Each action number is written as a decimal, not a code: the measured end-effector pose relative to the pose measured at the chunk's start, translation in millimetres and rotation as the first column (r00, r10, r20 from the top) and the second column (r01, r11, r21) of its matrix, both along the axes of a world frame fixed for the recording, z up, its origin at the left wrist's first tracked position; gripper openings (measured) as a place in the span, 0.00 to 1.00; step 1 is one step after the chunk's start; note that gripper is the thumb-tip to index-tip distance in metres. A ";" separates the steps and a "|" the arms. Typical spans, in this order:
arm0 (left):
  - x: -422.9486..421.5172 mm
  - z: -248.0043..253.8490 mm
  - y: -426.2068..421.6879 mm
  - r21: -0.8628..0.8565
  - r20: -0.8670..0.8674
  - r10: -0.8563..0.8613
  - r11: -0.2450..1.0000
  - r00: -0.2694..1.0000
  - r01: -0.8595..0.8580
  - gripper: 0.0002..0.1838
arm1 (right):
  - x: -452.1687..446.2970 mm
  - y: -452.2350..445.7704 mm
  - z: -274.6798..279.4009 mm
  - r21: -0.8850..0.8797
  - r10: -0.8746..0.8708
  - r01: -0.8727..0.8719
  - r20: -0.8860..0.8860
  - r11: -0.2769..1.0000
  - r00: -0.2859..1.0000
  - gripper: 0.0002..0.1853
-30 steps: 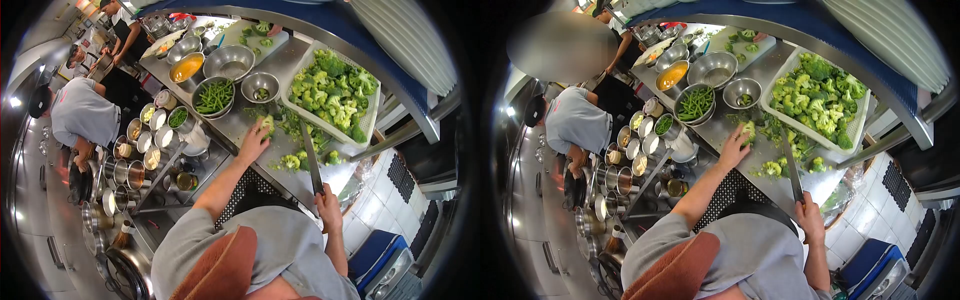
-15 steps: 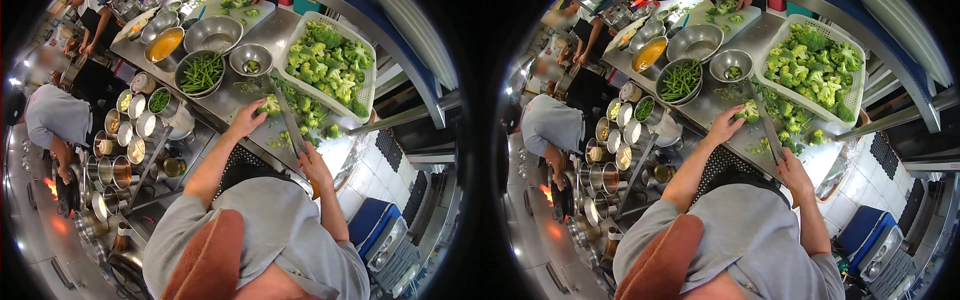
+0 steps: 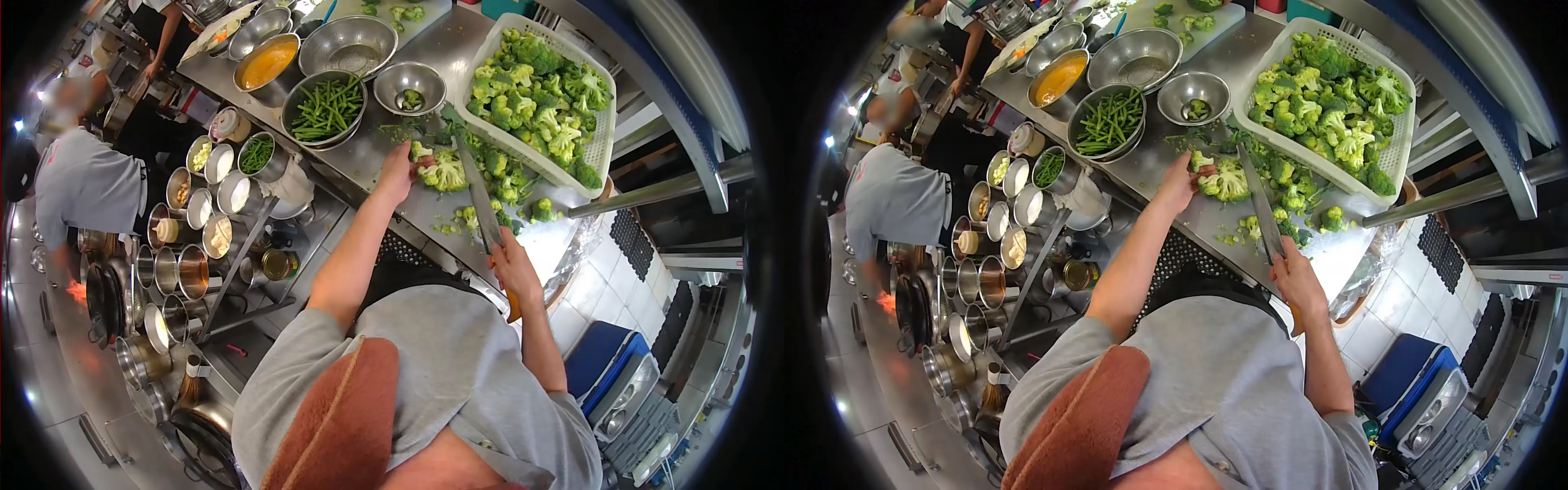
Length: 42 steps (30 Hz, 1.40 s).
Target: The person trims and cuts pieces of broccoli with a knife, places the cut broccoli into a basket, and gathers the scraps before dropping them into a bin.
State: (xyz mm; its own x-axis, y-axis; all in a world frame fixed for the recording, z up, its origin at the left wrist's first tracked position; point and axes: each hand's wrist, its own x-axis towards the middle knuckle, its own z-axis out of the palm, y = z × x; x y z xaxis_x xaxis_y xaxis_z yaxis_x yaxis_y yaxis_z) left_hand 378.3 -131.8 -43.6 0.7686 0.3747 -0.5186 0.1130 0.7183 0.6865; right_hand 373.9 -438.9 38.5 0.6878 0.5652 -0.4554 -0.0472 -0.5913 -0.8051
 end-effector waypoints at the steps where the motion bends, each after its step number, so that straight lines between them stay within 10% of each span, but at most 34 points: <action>1: -2.3 0.6 -0.7 0.001 -0.003 0.000 1.000 1.000 0.000 0.16 | -1.1 -1.1 0.4 0.003 0.011 -0.011 0.058 1.000 0.998 0.14; 11: -40.0 32.9 -6.2 0.147 0.379 -0.068 0.989 0.923 0.013 0.12 | -12.6 29.0 25.7 0.271 -0.075 -0.059 0.460 0.961 0.885 0.23; 15: -57.7 63.8 -45.7 0.096 0.512 -0.194 0.981 0.837 0.168 0.14 | 0.7 39.9 22.8 0.363 -0.061 0.032 0.068 0.931 0.996 0.31; 19: -66.4 70.1 -67.8 0.150 0.503 -0.254 0.967 0.826 0.206 0.12 | -0.3 43.7 23.9 0.380 -0.023 -0.114 0.339 0.918 0.941 0.30; 33: -65.0 56.7 -91.8 0.122 0.530 -0.301 0.952 0.793 0.280 0.14 | 1.4 46.4 20.0 0.338 -0.118 0.026 0.257 0.941 0.959 0.27; 41: -77.6 12.7 -14.4 -0.329 0.511 0.014 0.927 0.860 0.180 0.11 | 30.2 41.0 26.6 0.378 -0.258 0.206 0.091 0.903 0.962 0.29; 42: -75.2 24.8 -13.0 0.390 0.139 -0.218 0.909 0.966 0.149 0.13 | 35.7 37.8 21.7 0.321 -0.230 0.187 0.101 0.928 0.968 0.28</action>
State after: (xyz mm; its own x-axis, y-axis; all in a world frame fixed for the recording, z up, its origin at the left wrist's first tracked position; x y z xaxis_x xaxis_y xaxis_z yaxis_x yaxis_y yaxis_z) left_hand 303.1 -144.7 -18.7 0.9080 0.3573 -0.2190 0.0710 0.3839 0.9207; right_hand 409.6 -401.0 60.2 0.8481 0.4991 -0.1779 -0.0214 -0.3031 -0.9527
